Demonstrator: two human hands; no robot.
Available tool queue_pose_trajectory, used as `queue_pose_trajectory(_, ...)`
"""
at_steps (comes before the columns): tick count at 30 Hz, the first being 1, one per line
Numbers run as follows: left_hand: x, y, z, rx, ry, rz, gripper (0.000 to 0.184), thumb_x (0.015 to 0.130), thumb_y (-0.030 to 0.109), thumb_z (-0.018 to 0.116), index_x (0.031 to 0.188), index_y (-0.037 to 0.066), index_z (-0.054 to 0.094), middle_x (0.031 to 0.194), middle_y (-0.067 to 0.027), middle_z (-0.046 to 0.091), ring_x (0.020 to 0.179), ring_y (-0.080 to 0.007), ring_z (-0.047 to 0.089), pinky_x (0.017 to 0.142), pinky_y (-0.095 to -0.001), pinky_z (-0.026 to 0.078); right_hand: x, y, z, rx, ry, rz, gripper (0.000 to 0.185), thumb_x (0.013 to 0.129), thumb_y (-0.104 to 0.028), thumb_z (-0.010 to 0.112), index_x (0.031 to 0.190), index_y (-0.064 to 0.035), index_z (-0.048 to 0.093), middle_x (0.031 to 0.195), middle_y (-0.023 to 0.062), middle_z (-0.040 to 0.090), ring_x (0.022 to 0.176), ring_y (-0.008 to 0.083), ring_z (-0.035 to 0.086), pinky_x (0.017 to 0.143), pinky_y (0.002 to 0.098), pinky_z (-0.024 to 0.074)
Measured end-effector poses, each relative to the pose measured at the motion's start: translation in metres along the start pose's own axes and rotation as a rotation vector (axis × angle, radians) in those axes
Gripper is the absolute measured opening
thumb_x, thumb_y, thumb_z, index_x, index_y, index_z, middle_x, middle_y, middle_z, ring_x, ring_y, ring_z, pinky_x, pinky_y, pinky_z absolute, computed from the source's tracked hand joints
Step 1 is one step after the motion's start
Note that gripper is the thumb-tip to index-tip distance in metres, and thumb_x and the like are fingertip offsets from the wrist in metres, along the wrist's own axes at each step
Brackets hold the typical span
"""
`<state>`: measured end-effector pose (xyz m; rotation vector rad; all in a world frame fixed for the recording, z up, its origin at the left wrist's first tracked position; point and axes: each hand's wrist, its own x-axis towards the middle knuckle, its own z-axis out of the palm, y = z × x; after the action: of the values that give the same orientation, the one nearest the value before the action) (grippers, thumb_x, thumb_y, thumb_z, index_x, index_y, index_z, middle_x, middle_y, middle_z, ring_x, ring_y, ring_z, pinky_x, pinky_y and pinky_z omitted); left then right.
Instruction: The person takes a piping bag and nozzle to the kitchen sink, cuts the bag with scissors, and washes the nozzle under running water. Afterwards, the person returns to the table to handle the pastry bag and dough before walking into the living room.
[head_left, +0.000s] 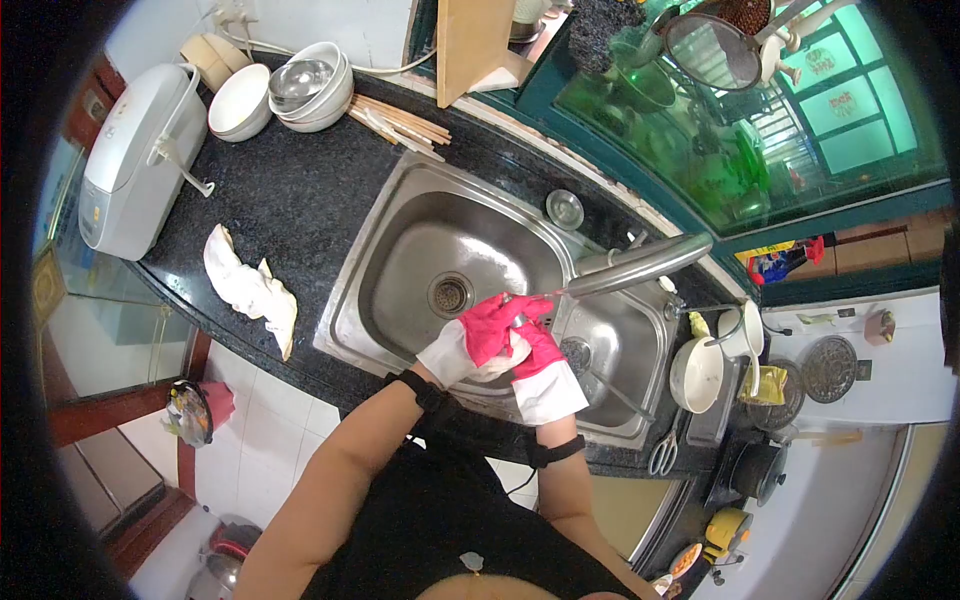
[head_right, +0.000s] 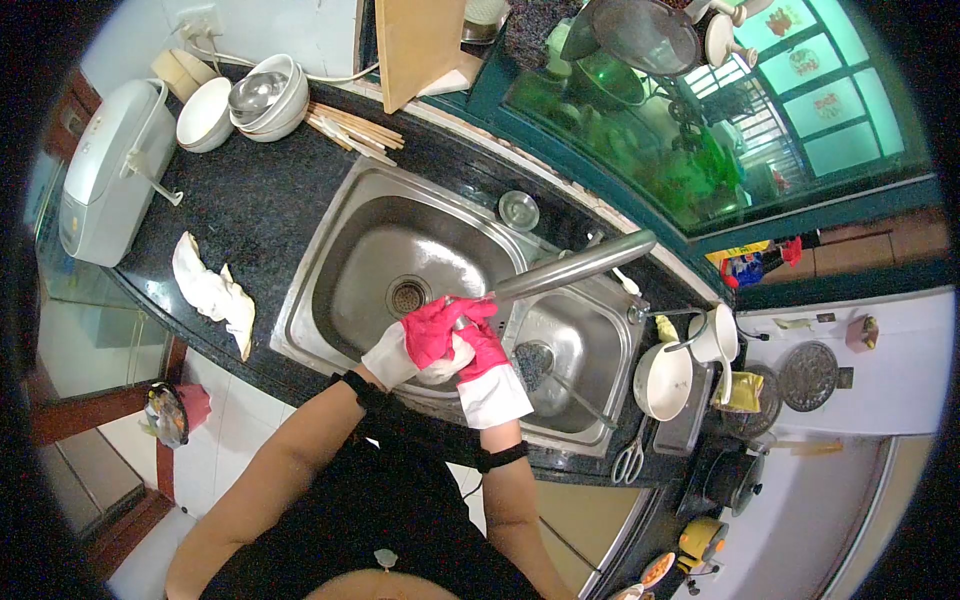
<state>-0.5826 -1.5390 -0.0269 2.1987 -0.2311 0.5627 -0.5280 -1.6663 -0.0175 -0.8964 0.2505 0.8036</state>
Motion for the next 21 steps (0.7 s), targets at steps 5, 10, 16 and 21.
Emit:
queue_pose_trajectory(5, -0.027, -0.051, 0.075, 0.314, 0.361, 0.088, 0.042, 0.086, 0.024, 0.058, 0.121, 0.003, 0.049, 0.102, -0.0105, 0.062, 0.091, -0.0198, 0.059, 0.085, -0.0312, 0.045, 0.05, 0.023, -0.065, -0.531, 0.023, -0.303, 0.031, 0.072, 0.0, 0.071, 0.098, -0.0026, 0.055, 0.1, 0.0052, 0.062, 0.089, 0.0166, 0.058, 0.082, 0.0284, 0.0456)
queue_pose_trajectory(10, -0.005, -0.014, 0.053, -1.012, 0.262, -1.11, 0.037, 0.091, 0.033, 0.056, 0.109, 0.001, 0.057, 0.092, -0.0078, 0.064, 0.084, -0.016, 0.057, 0.079, -0.0278, 0.043, 0.047, 0.032, -0.067, -1.344, -0.042, -0.857, 0.028, 0.074, 0.004, 0.066, 0.097, -0.0029, 0.051, 0.089, 0.0062, 0.06, 0.074, 0.013, 0.057, 0.069, 0.0275, 0.049)
queue_pose_trajectory(16, -0.013, -0.015, 0.06, -0.935, 0.208, -0.562, 0.03, 0.087, 0.019, 0.057, 0.114, 0.006, 0.054, 0.104, -0.0113, 0.062, 0.086, -0.0202, 0.059, 0.079, -0.0279, 0.046, 0.055, 0.026, -0.08, -0.716, -0.033, -0.599, 0.029, 0.076, -0.001, 0.065, 0.103, -0.0047, 0.055, 0.101, 0.0055, 0.063, 0.092, 0.0185, 0.06, 0.082, 0.0301, 0.0484)
queue_pose_trajectory(21, 0.012, 0.01, 0.001, -0.466, -0.234, -0.46, 0.04, 0.09, 0.023, 0.051, 0.126, 0.007, 0.043, 0.122, -0.0133, 0.053, 0.104, -0.024, 0.055, 0.092, -0.0317, 0.041, 0.014, 0.01, -0.025, -0.058, -0.11, -0.03, 0.031, 0.088, -0.015, 0.055, 0.116, -0.0021, 0.055, 0.111, 0.0075, 0.06, 0.099, 0.0181, 0.058, 0.088, 0.0324, 0.0454)
